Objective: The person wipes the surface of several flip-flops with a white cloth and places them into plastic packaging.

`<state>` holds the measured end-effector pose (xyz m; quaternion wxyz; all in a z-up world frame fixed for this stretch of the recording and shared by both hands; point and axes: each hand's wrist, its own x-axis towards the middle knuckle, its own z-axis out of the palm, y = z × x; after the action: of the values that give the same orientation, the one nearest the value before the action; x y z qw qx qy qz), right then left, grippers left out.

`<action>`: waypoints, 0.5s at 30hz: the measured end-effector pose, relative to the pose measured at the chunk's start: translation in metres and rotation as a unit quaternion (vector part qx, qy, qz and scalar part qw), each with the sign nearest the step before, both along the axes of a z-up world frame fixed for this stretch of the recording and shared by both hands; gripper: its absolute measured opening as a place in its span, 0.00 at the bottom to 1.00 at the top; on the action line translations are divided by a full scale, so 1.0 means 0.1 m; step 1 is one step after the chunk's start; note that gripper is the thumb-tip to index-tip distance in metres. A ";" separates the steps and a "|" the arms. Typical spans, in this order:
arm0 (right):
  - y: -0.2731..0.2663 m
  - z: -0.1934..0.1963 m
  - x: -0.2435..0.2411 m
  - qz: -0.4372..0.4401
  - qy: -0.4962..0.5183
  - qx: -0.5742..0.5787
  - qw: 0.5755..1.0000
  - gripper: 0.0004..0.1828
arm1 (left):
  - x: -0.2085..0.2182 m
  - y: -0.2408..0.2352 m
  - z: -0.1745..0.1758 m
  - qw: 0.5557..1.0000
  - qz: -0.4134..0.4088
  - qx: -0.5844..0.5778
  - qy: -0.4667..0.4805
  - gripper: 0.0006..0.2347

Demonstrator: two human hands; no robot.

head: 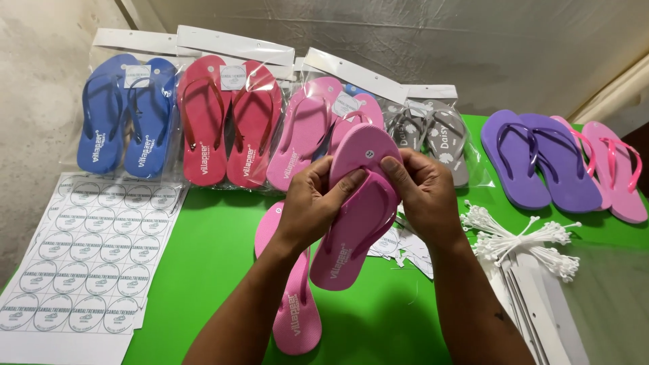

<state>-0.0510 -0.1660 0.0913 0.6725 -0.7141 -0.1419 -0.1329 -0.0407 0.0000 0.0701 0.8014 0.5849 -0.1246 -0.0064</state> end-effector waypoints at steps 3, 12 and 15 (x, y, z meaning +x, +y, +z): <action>-0.01 0.06 -0.05 -0.030 -0.020 0.008 0.999 0.12 | 0.01 -0.07 -0.15 0.998 -0.046 -0.036 -0.017 0.12; -0.65 -0.10 0.09 -0.129 0.036 -0.297 0.946 0.18 | 0.00 -0.04 -0.07 0.996 -0.020 -0.084 -0.035 0.13; -0.63 -0.13 0.11 -0.147 0.183 -0.492 0.839 0.29 | 0.01 0.01 -0.01 0.995 0.011 -0.099 -0.014 0.11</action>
<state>-0.0403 -0.2287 0.0787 0.2193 -0.9746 0.0433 -0.0099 -0.0399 0.0006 0.0690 0.8538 0.5039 -0.1290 0.0230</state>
